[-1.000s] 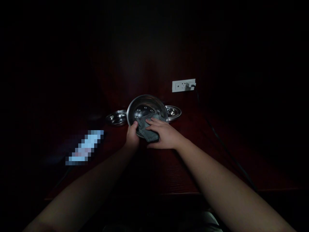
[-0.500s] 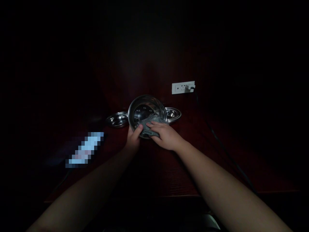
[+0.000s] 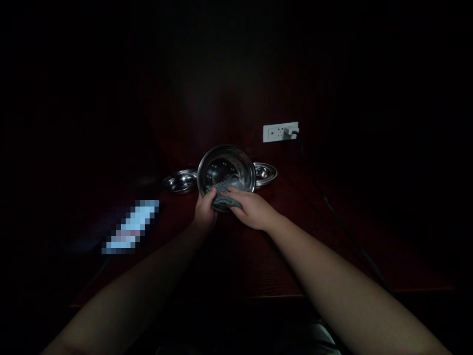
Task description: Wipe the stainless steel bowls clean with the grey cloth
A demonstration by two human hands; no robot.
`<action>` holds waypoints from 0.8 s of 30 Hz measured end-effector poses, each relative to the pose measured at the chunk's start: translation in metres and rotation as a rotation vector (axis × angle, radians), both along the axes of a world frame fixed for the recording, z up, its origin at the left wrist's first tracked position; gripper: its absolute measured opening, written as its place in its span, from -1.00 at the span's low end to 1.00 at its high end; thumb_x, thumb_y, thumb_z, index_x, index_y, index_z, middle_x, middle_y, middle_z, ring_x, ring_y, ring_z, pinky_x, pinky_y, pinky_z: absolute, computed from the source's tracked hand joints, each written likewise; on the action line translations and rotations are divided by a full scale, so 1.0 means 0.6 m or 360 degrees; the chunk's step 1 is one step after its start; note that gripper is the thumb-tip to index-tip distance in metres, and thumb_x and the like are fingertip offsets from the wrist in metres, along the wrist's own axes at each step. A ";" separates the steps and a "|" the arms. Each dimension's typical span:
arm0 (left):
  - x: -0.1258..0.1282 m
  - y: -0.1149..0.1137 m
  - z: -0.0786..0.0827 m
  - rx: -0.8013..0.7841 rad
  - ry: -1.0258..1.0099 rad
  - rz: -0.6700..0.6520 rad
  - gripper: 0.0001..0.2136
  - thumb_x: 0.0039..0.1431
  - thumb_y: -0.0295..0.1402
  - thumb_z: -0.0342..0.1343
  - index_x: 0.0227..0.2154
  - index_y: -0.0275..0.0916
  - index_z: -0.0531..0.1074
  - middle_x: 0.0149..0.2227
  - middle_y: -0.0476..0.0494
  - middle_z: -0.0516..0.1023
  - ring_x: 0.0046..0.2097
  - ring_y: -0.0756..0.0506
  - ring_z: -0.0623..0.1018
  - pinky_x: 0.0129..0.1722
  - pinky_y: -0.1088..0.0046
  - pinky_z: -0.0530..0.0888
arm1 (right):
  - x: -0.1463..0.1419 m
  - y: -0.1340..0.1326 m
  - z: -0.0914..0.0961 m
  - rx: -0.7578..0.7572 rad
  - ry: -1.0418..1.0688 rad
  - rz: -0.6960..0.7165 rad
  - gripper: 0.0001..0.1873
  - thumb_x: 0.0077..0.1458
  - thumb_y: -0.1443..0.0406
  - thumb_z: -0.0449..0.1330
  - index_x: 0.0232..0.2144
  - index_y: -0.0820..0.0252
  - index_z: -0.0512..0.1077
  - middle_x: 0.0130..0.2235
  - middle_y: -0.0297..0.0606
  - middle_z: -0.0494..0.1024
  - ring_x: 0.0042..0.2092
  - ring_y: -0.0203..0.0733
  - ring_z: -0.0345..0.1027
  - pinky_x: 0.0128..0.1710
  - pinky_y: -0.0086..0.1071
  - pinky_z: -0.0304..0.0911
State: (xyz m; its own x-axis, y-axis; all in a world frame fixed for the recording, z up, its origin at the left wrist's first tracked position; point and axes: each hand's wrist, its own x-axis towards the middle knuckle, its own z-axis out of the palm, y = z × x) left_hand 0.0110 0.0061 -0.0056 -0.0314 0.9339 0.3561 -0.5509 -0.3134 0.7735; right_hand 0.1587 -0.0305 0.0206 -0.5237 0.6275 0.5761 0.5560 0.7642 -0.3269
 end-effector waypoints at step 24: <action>0.001 -0.024 0.000 0.0079 0.0266 -0.0605 -0.42 -0.04 -0.28 0.24 0.09 -0.20 0.27 0.15 -0.20 0.38 0.20 -0.26 0.32 0.21 0.14 0.21 | 0.008 0.013 -0.002 0.0170 0.0299 -0.0211 -0.56 0.16 0.39 -0.03 0.08 0.22 0.31 0.26 -0.15 0.17 0.32 -0.12 -0.11 0.29 -0.07 -0.06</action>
